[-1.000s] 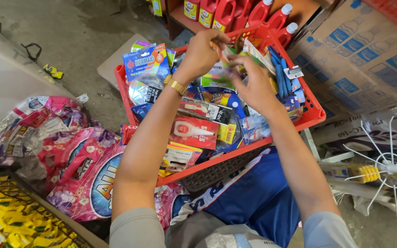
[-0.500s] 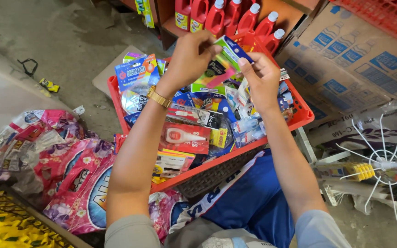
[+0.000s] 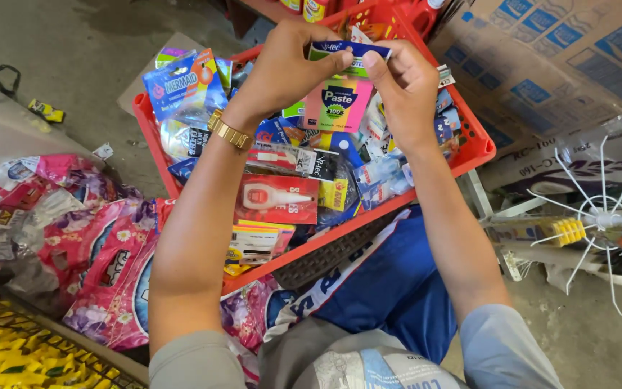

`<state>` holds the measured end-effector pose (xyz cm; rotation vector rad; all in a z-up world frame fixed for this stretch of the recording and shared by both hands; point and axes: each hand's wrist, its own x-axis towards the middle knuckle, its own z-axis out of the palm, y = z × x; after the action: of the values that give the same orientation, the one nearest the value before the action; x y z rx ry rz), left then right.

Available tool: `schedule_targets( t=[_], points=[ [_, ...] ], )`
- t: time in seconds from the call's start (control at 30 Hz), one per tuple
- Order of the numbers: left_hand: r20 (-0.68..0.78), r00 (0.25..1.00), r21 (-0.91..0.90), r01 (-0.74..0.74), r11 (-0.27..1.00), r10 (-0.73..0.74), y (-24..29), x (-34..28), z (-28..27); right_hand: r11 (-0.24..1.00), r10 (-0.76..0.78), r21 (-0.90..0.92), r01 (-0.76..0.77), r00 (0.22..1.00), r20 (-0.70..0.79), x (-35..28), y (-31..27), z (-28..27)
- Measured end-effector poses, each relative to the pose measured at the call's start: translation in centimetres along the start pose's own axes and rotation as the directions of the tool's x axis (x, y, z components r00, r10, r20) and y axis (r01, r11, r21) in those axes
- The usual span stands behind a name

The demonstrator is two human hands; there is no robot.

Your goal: The recorder is picking up various stationery and household items from a red basket on the floor and hanging them onto a rotating display rack.

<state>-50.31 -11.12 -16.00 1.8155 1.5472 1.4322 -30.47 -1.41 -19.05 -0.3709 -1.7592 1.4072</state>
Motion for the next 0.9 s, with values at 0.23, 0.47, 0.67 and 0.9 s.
schedule_targets(
  t=[0.23,0.47,0.67,0.9],
  points=[
    [-0.016,1.000,-0.146,0.024,0.989,-0.027,0.3,0.1,0.0,0.999,0.037,0.006,-0.037,0.996,0.078,-0.1,-1.1,0.5],
    [-0.047,0.999,-0.043,0.021,0.999,-0.024,0.9,0.0,0.0,0.998,0.047,-0.055,-0.043,0.997,0.057,0.0,-1.1,0.4],
    [-0.012,0.999,-0.123,0.038,0.992,-0.040,0.3,0.0,0.0,0.999,0.023,-0.038,-0.019,0.993,0.117,0.0,-0.4,0.2],
    [0.028,0.999,-0.146,0.048,0.988,-0.044,-0.9,0.0,-0.2,0.996,0.043,-0.078,-0.037,0.996,0.075,0.0,0.2,0.1]
  ],
)
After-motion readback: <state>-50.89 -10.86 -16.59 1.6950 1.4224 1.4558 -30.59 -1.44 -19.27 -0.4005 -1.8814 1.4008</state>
